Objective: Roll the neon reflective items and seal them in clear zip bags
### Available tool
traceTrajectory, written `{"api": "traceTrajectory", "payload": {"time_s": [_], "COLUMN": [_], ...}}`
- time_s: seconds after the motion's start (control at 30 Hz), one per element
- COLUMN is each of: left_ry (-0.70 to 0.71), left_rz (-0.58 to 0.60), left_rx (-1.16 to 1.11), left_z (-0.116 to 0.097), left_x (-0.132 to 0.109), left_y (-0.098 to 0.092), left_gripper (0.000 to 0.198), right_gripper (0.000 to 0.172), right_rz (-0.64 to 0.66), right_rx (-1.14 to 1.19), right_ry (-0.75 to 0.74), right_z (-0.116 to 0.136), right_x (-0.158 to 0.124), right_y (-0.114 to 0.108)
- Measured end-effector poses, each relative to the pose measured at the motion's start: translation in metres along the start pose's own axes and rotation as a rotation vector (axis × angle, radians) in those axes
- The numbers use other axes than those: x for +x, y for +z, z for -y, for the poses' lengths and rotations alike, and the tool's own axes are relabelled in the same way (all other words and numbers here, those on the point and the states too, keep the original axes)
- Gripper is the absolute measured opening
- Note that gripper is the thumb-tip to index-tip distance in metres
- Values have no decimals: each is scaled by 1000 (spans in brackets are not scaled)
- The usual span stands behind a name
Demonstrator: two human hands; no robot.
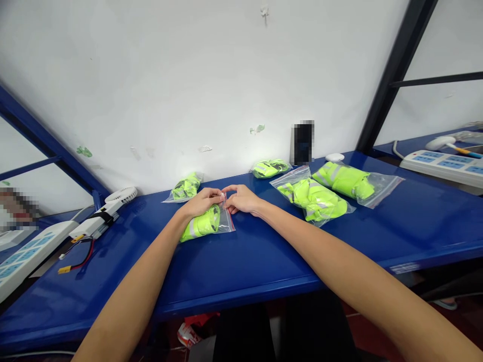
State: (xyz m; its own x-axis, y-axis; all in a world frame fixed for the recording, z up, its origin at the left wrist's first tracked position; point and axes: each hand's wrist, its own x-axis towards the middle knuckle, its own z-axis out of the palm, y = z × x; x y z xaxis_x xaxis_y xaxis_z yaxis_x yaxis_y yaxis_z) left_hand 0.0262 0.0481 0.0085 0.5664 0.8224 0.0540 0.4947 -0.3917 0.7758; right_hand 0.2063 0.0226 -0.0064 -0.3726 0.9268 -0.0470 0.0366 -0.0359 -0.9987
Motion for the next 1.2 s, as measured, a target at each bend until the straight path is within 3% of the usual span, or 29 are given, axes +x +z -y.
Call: {"api": "traceTrajectory", "payload": {"time_s": [0.33,1.2], "left_ry": [-19,48], "left_rz": [-120,-59], "left_rx": [122,106], "left_z": [0,-1], "left_x": [-1,-2], "left_y": [-1,1], "left_gripper": [28,27], "right_gripper": [40,48], "right_rz": [-35,-142], "right_rx": [51,-4], "right_ry": [-14,-12], "right_z": [-1,-1], "right_x": [-3,1], "right_y": [2,8]}}
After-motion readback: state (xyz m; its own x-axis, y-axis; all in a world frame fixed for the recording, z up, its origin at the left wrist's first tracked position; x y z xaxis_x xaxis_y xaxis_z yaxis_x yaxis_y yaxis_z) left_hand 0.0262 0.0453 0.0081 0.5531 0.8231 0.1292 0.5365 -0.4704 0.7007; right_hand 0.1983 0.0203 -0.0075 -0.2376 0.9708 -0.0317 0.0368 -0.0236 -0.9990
